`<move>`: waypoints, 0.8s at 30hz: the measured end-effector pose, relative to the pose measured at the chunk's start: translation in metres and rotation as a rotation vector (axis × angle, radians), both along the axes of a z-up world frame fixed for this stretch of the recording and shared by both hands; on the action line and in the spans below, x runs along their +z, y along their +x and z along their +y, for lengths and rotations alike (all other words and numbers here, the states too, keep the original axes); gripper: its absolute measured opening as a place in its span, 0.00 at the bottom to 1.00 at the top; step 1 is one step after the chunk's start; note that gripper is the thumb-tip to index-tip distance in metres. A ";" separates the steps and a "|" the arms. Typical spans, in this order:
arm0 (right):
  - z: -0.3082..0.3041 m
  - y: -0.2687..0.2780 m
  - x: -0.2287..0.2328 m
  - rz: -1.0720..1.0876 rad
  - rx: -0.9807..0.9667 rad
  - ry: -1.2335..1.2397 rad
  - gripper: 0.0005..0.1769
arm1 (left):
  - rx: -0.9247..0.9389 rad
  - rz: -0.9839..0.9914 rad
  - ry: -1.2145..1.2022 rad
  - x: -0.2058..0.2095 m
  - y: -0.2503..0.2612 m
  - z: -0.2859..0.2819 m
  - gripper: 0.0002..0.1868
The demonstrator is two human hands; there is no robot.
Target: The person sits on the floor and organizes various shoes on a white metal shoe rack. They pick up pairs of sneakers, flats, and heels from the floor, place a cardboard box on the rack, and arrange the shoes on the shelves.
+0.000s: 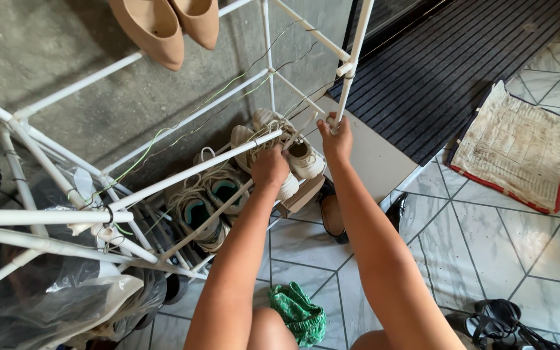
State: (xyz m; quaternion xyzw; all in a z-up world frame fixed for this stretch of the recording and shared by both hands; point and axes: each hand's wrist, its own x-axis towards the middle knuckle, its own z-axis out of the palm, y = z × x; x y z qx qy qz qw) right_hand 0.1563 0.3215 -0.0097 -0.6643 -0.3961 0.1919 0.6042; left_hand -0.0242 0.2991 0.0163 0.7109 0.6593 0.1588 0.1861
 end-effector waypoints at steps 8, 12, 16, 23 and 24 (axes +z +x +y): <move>0.014 0.002 0.015 0.070 -0.049 0.013 0.08 | 0.013 -0.073 0.041 0.000 -0.003 -0.002 0.16; 0.013 -0.002 0.023 0.076 -0.093 -0.043 0.08 | 0.049 -0.114 0.022 0.023 0.000 -0.015 0.15; 0.015 0.000 0.014 0.057 -0.039 -0.004 0.08 | -0.012 -0.228 0.090 0.037 -0.005 -0.021 0.14; 0.033 0.031 -0.029 0.133 0.281 0.125 0.15 | -0.076 -0.113 0.116 0.020 0.004 -0.025 0.12; 0.033 0.034 -0.035 0.154 0.352 0.185 0.17 | -0.095 -0.106 0.179 0.016 0.004 -0.027 0.11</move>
